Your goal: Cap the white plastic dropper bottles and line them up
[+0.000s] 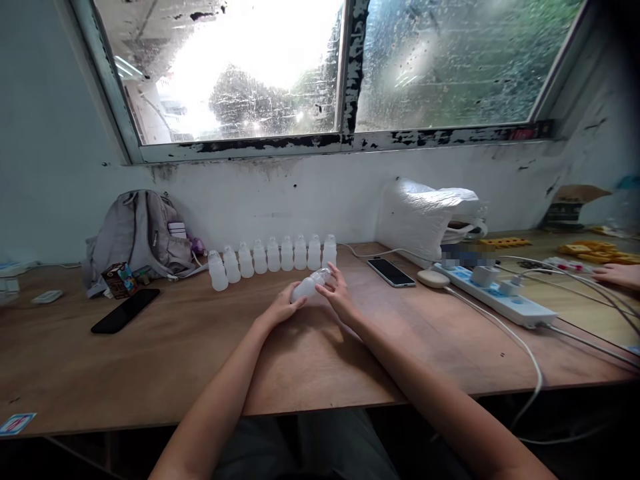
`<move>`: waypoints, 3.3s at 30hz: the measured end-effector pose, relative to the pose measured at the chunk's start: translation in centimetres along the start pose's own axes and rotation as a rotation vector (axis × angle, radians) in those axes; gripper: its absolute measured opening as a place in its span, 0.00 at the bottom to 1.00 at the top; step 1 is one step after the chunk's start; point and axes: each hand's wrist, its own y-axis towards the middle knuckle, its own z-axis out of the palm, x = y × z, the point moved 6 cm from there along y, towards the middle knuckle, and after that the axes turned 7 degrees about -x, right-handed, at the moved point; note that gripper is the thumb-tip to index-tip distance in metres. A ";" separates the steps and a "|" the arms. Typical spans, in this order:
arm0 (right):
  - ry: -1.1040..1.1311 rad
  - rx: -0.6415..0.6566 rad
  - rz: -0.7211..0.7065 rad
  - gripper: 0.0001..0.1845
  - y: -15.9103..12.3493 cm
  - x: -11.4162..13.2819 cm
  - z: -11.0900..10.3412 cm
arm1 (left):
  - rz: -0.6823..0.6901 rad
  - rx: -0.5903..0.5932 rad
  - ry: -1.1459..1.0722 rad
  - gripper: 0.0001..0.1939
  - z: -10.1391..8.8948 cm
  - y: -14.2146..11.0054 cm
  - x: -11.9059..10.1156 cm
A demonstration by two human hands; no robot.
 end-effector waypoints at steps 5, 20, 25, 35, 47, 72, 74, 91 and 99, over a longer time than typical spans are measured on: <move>0.260 0.087 0.260 0.44 -0.1 -1.0 0.2 | -0.005 0.037 0.208 0.26 1.2 -0.4 0.8; -0.375 0.279 -0.090 0.19 -0.9 -2.7 2.1 | -0.073 0.155 0.643 0.33 2.8 -0.9 1.5; -0.742 0.080 -0.067 0.19 3.1 -3.3 -2.3 | -0.121 0.172 0.688 0.40 3.0 -0.8 2.3; -0.916 -0.065 0.054 0.20 9.9 -5.2 -10.3 | -0.104 0.196 0.733 0.32 3.0 -0.9 2.2; -0.899 -0.149 0.118 0.26 12.8 -7.4 -9.3 | -0.057 0.132 0.659 0.31 2.9 -1.0 1.9; -1.534 -0.214 0.145 0.32 8.7 -6.0 -13.0 | -0.059 0.151 0.660 0.30 3.0 -1.0 1.8; -1.519 -0.223 0.194 0.33 8.5 -6.3 -13.5 | -0.057 0.148 0.659 0.30 3.0 -1.0 1.8; -1.515 -0.175 0.122 0.31 8.0 -5.8 -12.9 | -0.062 0.132 0.657 0.27 2.9 -1.0 1.6; -1.505 -0.054 0.058 0.21 7.3 -4.2 -11.4 | -0.061 0.140 0.667 0.28 2.9 -0.9 1.7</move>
